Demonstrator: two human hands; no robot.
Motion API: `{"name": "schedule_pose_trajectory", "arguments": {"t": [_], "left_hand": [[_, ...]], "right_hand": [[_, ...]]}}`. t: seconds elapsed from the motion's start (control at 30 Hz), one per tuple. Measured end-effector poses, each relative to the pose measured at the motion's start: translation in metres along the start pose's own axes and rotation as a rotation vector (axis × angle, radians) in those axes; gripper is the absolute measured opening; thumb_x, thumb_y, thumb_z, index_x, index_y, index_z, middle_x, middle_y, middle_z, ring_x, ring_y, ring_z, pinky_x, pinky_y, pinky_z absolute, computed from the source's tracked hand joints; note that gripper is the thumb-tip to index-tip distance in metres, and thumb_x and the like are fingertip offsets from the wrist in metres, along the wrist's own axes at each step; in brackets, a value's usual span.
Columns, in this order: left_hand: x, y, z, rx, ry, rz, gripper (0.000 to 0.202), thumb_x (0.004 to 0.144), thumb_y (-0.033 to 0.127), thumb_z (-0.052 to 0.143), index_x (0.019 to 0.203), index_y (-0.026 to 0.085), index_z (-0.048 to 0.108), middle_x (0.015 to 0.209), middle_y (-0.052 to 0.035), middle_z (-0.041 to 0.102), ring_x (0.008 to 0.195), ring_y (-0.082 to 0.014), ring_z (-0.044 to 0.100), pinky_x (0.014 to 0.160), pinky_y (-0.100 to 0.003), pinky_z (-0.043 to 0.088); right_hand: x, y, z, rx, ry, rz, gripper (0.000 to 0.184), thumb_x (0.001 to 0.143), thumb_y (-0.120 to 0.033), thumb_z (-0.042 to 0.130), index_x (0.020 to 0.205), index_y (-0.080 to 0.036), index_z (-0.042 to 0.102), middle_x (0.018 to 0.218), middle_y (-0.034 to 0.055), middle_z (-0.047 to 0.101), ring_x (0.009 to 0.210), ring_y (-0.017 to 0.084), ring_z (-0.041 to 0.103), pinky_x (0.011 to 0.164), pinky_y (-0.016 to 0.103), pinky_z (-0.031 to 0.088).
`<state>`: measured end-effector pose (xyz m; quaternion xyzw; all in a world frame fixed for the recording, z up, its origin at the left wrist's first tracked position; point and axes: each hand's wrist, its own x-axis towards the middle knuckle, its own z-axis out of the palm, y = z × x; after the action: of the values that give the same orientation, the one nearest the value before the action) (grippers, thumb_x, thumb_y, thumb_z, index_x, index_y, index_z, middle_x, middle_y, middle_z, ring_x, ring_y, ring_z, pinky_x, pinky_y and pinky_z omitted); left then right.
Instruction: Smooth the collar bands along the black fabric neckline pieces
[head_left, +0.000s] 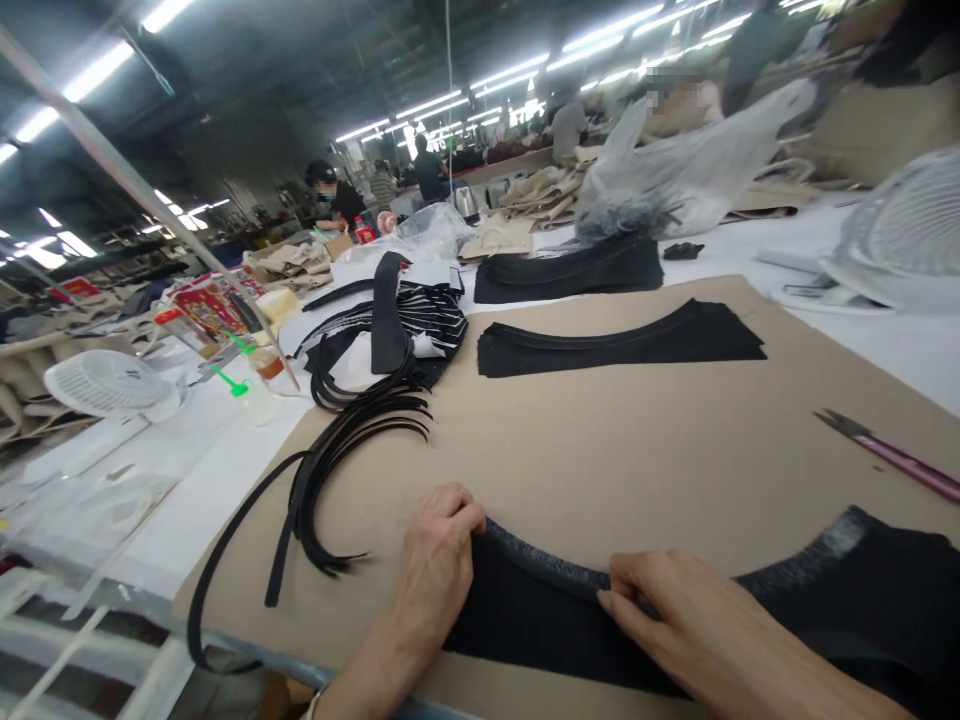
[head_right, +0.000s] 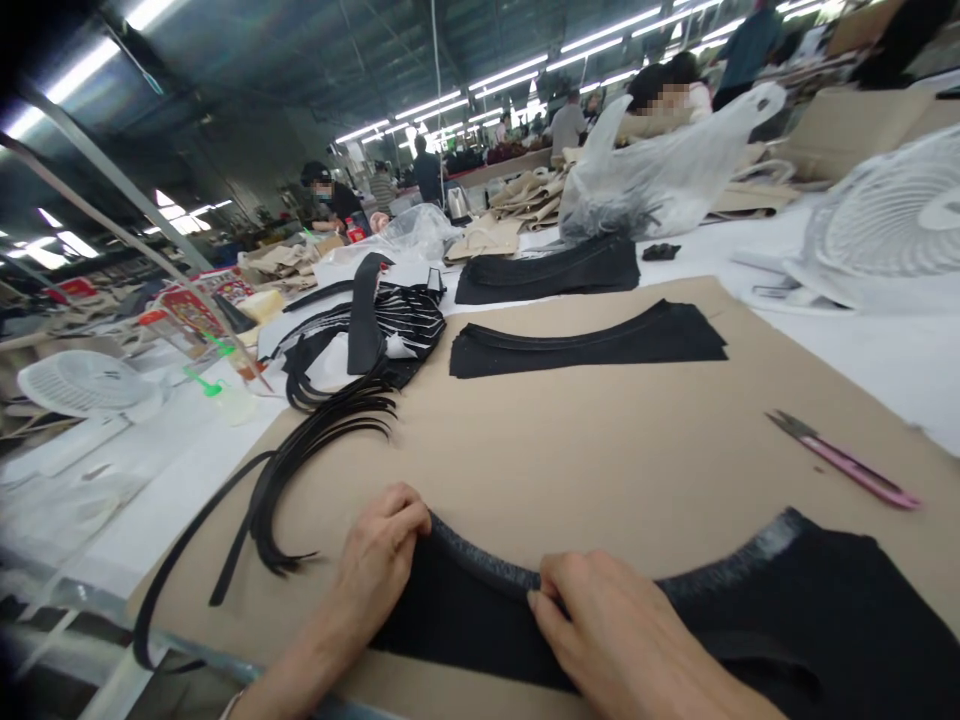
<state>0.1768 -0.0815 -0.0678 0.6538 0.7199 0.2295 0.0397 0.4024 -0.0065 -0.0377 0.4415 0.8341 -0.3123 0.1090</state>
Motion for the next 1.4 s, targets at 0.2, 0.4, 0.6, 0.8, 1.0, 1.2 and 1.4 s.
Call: {"name": "schedule_pose_trajectory", "arguments": {"t": [0.2, 0.4, 0.6, 0.8, 1.0, 1.2, 1.4], "left_hand": [[-0.012, -0.019, 0.006, -0.002, 0.04, 0.264, 0.03, 0.092, 0.007, 0.036, 0.082, 0.018, 0.061, 0.088, -0.0033, 0.063, 0.082, -0.0167, 0.056, 0.077, -0.031, 0.046], [-0.025, -0.022, -0.007, 0.142, 0.045, 0.48, 0.031, 0.09, 0.005, 0.037, 0.106, 0.016, 0.061, 0.105, -0.0064, 0.066, 0.097, -0.0169, 0.06, 0.087, -0.03, 0.05], [-0.029, -0.018, -0.011, 0.279, -0.008, 0.546, 0.042, 0.086, 0.004, 0.034, 0.119, 0.016, 0.059, 0.108, -0.0094, 0.065, 0.1, -0.0222, 0.06, 0.087, -0.038, 0.052], [-0.032, -0.019, -0.008, 0.331, -0.029, 0.534, 0.052, 0.085, 0.004, 0.034, 0.13, 0.022, 0.055, 0.108, -0.0117, 0.061, 0.103, -0.0229, 0.058, 0.087, -0.04, 0.052], [-0.037, -0.014, -0.009, 0.391, -0.001, 0.538, 0.053, 0.085, 0.003, 0.035, 0.131, 0.021, 0.054, 0.112, -0.013, 0.059, 0.105, -0.0238, 0.057, 0.087, -0.041, 0.053], [-0.035, -0.009, -0.007, 0.36, 0.058, 0.52, 0.049, 0.086, 0.002, 0.035, 0.125, 0.02, 0.059, 0.106, -0.0133, 0.059, 0.1, -0.0238, 0.058, 0.08, -0.041, 0.054], [-0.037, -0.01, -0.004, 0.315, 0.044, 0.491, 0.05, 0.087, 0.003, 0.034, 0.127, 0.019, 0.057, 0.116, -0.0124, 0.06, 0.106, -0.0231, 0.057, 0.085, -0.039, 0.05]], "right_hand": [[0.0, 0.0, 0.002, -0.042, 0.083, -0.016, 0.026, 0.088, -0.02, 0.046, 0.074, -0.019, 0.067, 0.072, 0.0082, 0.069, 0.069, 0.022, 0.064, 0.058, 0.027, 0.032], [0.0, 0.001, 0.004, -0.099, 0.125, -0.016, 0.026, 0.087, -0.021, 0.048, 0.072, -0.017, 0.069, 0.072, 0.0105, 0.07, 0.07, 0.025, 0.067, 0.055, 0.028, 0.03], [0.0, 0.001, 0.007, -0.123, 0.166, -0.039, 0.026, 0.087, -0.02, 0.048, 0.07, -0.017, 0.068, 0.068, 0.0099, 0.069, 0.066, 0.024, 0.067, 0.053, 0.028, 0.028], [0.0, 0.003, 0.011, -0.118, 0.199, -0.052, 0.027, 0.088, -0.022, 0.047, 0.071, -0.017, 0.068, 0.07, 0.0095, 0.069, 0.067, 0.025, 0.067, 0.054, 0.029, 0.031], [0.0, 0.007, 0.016, -0.095, 0.172, -0.045, 0.026, 0.089, -0.022, 0.046, 0.076, -0.019, 0.068, 0.073, 0.01, 0.069, 0.07, 0.026, 0.066, 0.059, 0.031, 0.036], [0.0, 0.003, 0.013, -0.116, 0.121, -0.018, 0.026, 0.091, -0.025, 0.046, 0.08, -0.019, 0.069, 0.078, 0.0115, 0.07, 0.075, 0.027, 0.067, 0.063, 0.032, 0.04], [-0.001, 0.002, 0.013, -0.162, 0.138, -0.018, 0.028, 0.091, -0.023, 0.044, 0.079, -0.019, 0.068, 0.078, 0.011, 0.07, 0.075, 0.028, 0.067, 0.063, 0.033, 0.04]]}}
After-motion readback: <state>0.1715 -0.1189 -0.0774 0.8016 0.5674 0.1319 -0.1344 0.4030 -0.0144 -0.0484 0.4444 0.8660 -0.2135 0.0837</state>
